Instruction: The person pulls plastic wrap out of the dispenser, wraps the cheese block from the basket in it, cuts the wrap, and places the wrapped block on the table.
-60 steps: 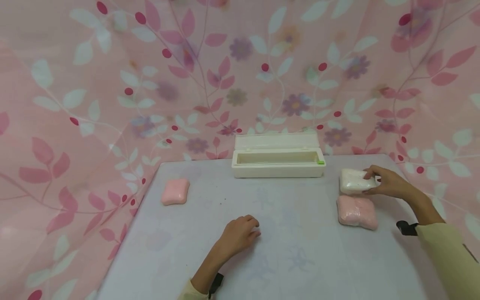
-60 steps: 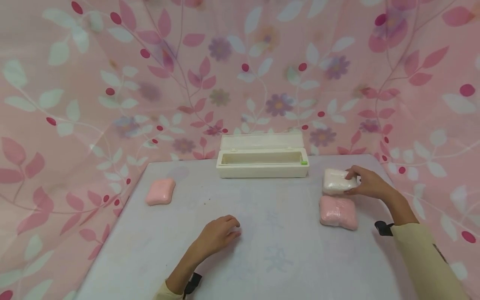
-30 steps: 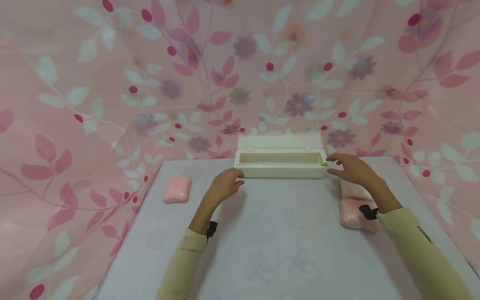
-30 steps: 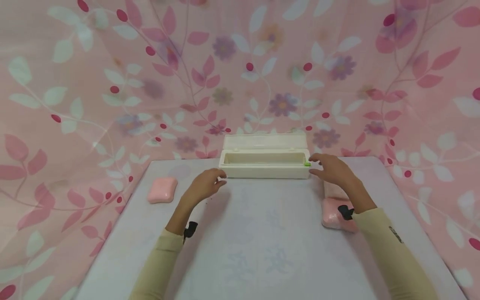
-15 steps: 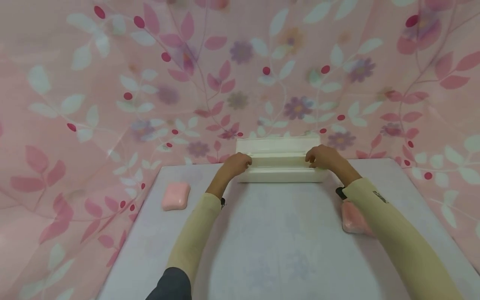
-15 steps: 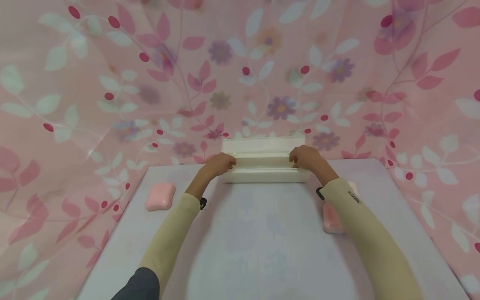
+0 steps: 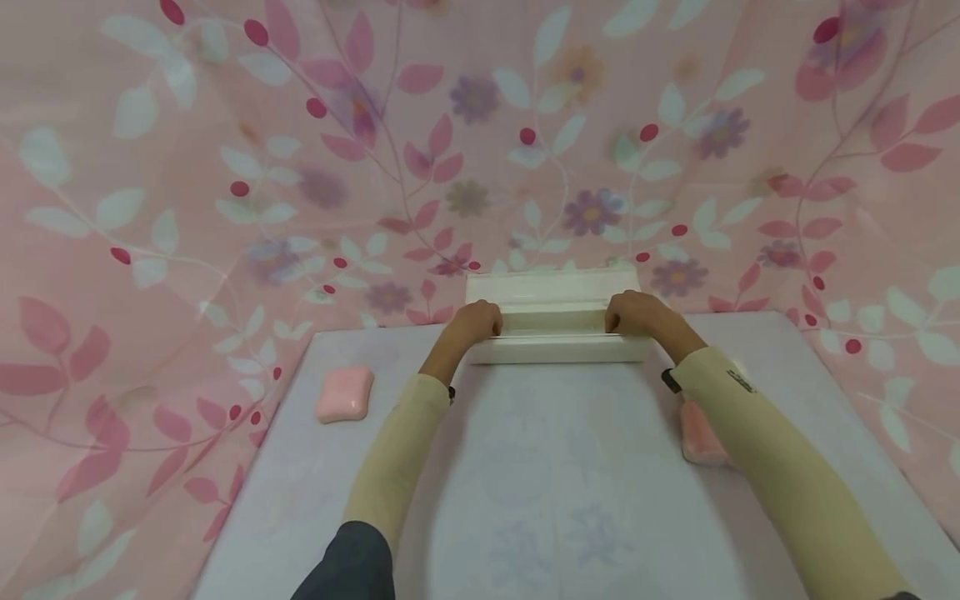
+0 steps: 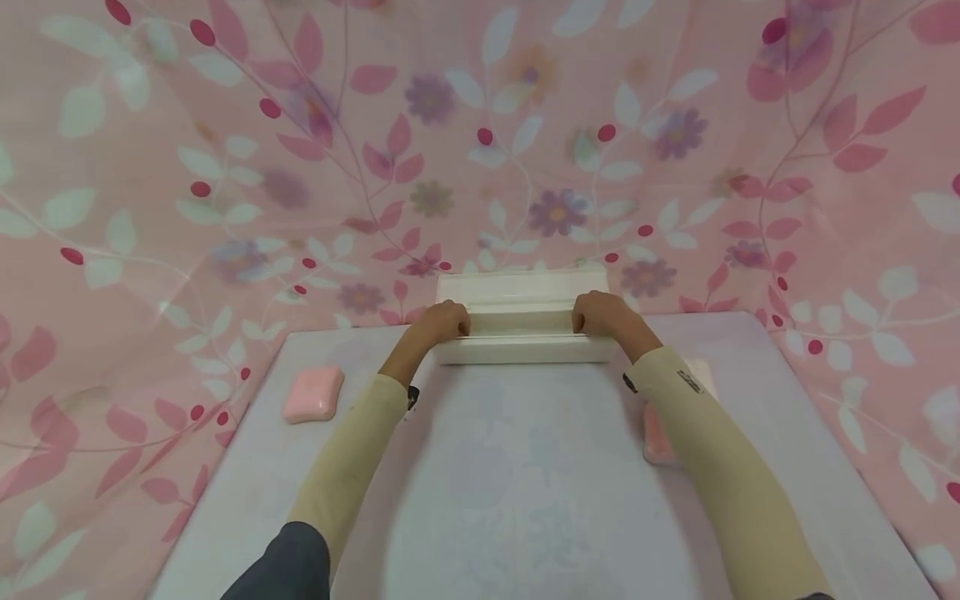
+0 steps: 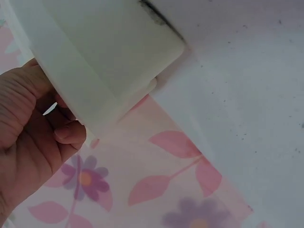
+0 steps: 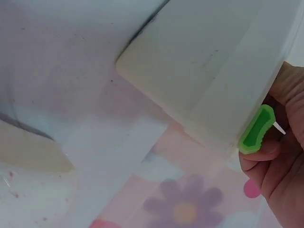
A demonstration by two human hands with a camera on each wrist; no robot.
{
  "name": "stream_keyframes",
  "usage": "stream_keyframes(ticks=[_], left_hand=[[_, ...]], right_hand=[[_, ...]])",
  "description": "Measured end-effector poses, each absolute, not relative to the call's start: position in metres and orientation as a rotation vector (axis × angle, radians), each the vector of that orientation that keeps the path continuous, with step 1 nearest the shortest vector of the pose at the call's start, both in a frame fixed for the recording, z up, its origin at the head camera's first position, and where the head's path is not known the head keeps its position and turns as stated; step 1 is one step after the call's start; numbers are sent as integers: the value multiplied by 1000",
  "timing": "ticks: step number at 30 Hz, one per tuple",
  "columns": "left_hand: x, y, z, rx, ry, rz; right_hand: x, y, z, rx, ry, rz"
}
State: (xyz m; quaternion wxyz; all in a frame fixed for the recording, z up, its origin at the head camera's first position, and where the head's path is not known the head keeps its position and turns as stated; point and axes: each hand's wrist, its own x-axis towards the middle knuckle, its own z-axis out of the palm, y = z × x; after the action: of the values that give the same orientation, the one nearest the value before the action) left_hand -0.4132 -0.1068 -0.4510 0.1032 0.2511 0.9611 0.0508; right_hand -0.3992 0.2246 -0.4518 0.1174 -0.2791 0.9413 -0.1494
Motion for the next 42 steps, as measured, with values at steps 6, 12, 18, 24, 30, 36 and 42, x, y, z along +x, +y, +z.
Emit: stream_keyframes(ticks=[6, 12, 18, 24, 30, 36, 42], left_hand=[[-414, -113, -455, 821, 2860, 270], [-416, -126, -451, 974, 2815, 631], [-409, -125, -439, 948, 2833, 788], [-404, -119, -434, 821, 2831, 892], [-402, -120, -432, 756, 2769, 966], [-398, -121, -435, 793, 2714, 1029], [-390, -116, -441, 823, 2813, 886]], right_hand=[[-395, 230, -457, -899, 2786, -431], [-393, 234, -466, -882, 2832, -525], [-387, 231, -474, -754, 2873, -713], [-378, 202, -474, -759, 2832, -950], [-369, 168, -477, -795, 2950, -1005], [-370, 161, -485, -775, 3032, -1102], [-372, 156, -476, -836, 3131, -1037]])
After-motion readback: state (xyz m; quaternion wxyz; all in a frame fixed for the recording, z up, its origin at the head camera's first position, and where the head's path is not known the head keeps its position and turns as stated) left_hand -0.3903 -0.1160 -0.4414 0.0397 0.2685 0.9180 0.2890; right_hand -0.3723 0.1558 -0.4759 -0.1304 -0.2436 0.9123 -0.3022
